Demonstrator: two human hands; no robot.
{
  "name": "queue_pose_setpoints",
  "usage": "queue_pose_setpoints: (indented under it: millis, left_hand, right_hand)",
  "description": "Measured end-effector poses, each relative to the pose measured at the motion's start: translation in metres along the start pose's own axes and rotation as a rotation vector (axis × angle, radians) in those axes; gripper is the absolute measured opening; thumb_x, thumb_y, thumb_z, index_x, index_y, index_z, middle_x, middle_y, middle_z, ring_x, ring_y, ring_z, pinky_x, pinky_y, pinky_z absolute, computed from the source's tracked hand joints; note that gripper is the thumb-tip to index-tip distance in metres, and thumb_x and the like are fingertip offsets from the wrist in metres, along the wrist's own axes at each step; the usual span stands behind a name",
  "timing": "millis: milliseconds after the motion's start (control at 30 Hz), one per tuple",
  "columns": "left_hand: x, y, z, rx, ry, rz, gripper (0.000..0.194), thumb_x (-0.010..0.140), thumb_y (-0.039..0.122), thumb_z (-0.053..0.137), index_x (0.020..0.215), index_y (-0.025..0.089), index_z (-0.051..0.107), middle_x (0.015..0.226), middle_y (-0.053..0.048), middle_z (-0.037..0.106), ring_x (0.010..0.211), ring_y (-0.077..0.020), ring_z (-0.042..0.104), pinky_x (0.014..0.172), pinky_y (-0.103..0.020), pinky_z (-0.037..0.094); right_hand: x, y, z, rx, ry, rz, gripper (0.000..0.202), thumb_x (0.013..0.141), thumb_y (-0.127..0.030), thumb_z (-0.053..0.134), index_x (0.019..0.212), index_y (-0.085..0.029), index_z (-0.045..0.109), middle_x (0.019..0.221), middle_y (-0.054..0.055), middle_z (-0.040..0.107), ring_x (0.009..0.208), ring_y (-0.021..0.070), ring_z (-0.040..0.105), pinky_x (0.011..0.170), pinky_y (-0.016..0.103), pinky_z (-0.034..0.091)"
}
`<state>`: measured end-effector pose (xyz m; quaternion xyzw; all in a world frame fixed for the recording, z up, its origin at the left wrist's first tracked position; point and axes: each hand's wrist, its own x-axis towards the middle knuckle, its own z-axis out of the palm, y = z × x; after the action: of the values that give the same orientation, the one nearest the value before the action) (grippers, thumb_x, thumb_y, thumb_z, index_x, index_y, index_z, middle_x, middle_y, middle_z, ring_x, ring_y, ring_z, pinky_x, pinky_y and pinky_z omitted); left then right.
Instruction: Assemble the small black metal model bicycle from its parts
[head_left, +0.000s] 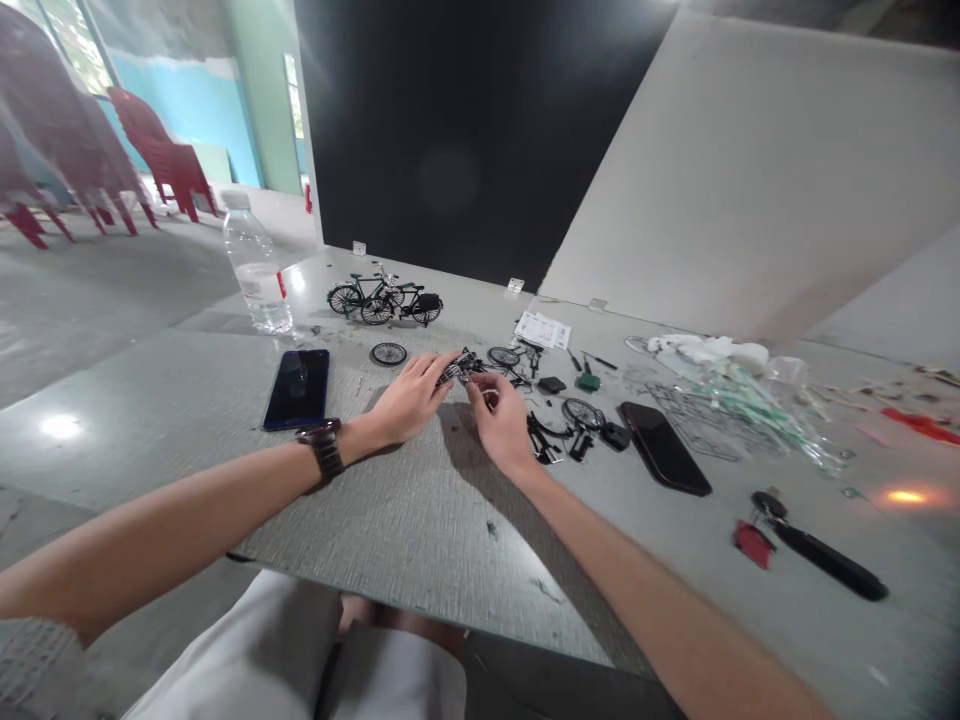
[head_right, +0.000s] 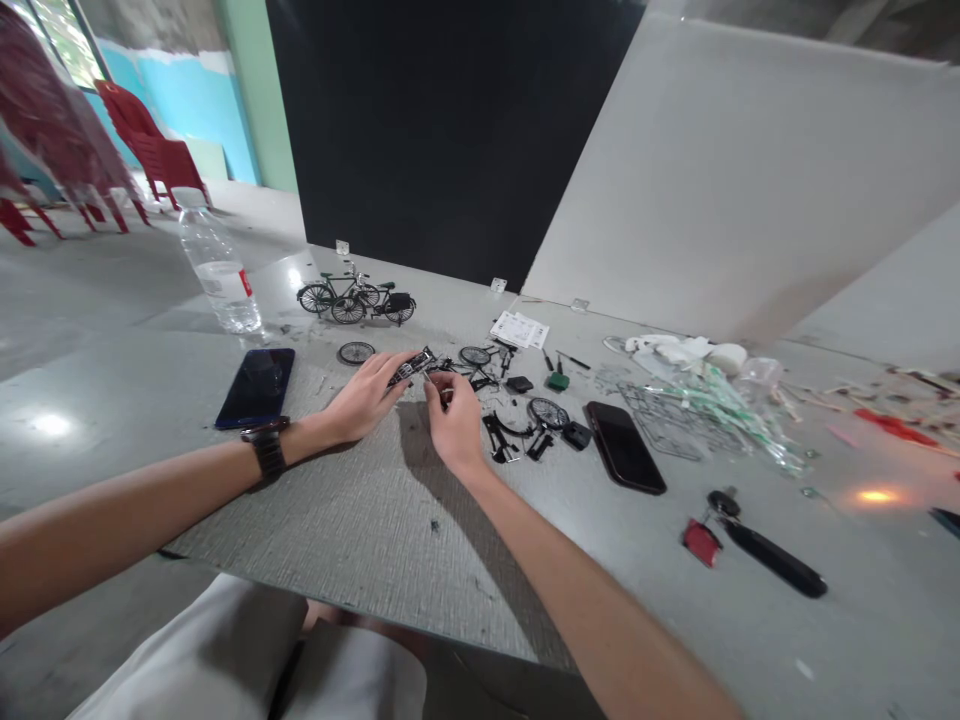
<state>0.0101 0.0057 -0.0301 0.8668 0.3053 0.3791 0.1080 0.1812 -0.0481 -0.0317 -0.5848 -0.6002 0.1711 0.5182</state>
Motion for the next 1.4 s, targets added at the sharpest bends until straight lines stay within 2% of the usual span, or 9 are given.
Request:
queue_pose_setpoints:
  millis: [300, 467, 633, 900, 1033, 1167, 1400]
  left_hand:
    - [-0.0018, -0.0058, -0.0033, -0.092, 0.003, 0.025, 0.043, 0.103, 0.027, 0.041, 0.144, 0.015, 0.043, 0.133, -0.017, 0.058, 0.127, -0.0285, 0.053, 0.109, -0.048, 0.043]
    - [-0.0019, -0.0070, -0.0024, -0.076, 0.019, 0.041, 0.041, 0.103, 0.027, 0.042, 0.143, 0.016, 0.044, 0.132, -0.017, 0.058, 0.126, -0.0282, 0.054, 0.109, -0.048, 0.043]
    - [-0.0024, -0.0091, -0.0002, -0.039, 0.033, 0.051, 0.042, 0.104, 0.029, 0.041, 0.144, 0.017, 0.042, 0.134, -0.017, 0.057, 0.127, -0.0282, 0.053, 0.110, -0.049, 0.043]
    - [-0.0031, -0.0066, -0.0021, 0.013, 0.012, 0.089, 0.041, 0.103, 0.024, 0.041, 0.144, 0.017, 0.042, 0.136, -0.017, 0.056, 0.127, -0.0287, 0.052, 0.110, -0.050, 0.043]
    - [-0.0028, -0.0064, -0.0022, 0.003, 0.020, 0.096, 0.043, 0.103, 0.026, 0.042, 0.145, 0.016, 0.040, 0.135, -0.017, 0.056, 0.127, -0.0288, 0.052, 0.110, -0.050, 0.043]
    - [-0.0027, -0.0059, -0.0027, 0.003, 0.017, 0.090, 0.050, 0.104, 0.029, 0.040, 0.152, 0.017, 0.033, 0.133, -0.017, 0.056, 0.126, -0.0293, 0.052, 0.111, -0.052, 0.042]
    - [-0.0038, -0.0071, -0.0019, -0.096, 0.012, 0.091, 0.050, 0.104, 0.029, 0.041, 0.152, 0.016, 0.033, 0.140, -0.019, 0.051, 0.132, -0.0292, 0.050, 0.112, -0.050, 0.042]
  right_hand:
    - [-0.0008, 0.0002, -0.0034, -0.084, 0.018, -0.158, 0.039, 0.099, -0.053, 0.052, 0.099, -0.019, 0.069, 0.096, 0.012, 0.072, 0.088, 0.0254, 0.068, 0.075, 0.036, 0.053]
    - [-0.0015, -0.0035, -0.0033, -0.076, -0.005, -0.165, 0.038, 0.101, -0.051, 0.049, 0.101, -0.019, 0.070, 0.095, 0.011, 0.072, 0.086, 0.0248, 0.068, 0.077, 0.037, 0.053]
    - [-0.0008, -0.0027, -0.0022, -0.101, 0.029, -0.192, 0.035, 0.096, -0.049, 0.057, 0.105, -0.017, 0.067, 0.100, 0.013, 0.070, 0.086, 0.0243, 0.066, 0.078, 0.037, 0.052]
    - [-0.0002, -0.0023, -0.0030, -0.078, -0.034, -0.130, 0.038, 0.102, -0.048, 0.045, 0.097, -0.018, 0.068, 0.090, 0.010, 0.072, 0.083, 0.0246, 0.067, 0.079, 0.038, 0.050]
    - [-0.0004, -0.0017, -0.0010, -0.082, -0.017, -0.117, 0.030, 0.096, -0.047, 0.056, 0.102, -0.018, 0.063, 0.096, 0.010, 0.070, 0.083, 0.0231, 0.064, 0.076, 0.037, 0.050]
    - [-0.0006, -0.0005, -0.0011, -0.089, -0.012, -0.142, 0.024, 0.096, -0.043, 0.056, 0.093, -0.020, 0.059, 0.090, 0.009, 0.066, 0.080, 0.0222, 0.062, 0.075, 0.036, 0.050]
    - [-0.0014, -0.0048, -0.0050, -0.078, 0.024, -0.182, 0.030, 0.096, -0.048, 0.058, 0.091, -0.020, 0.067, 0.089, 0.009, 0.068, 0.081, 0.0229, 0.064, 0.074, 0.035, 0.051]
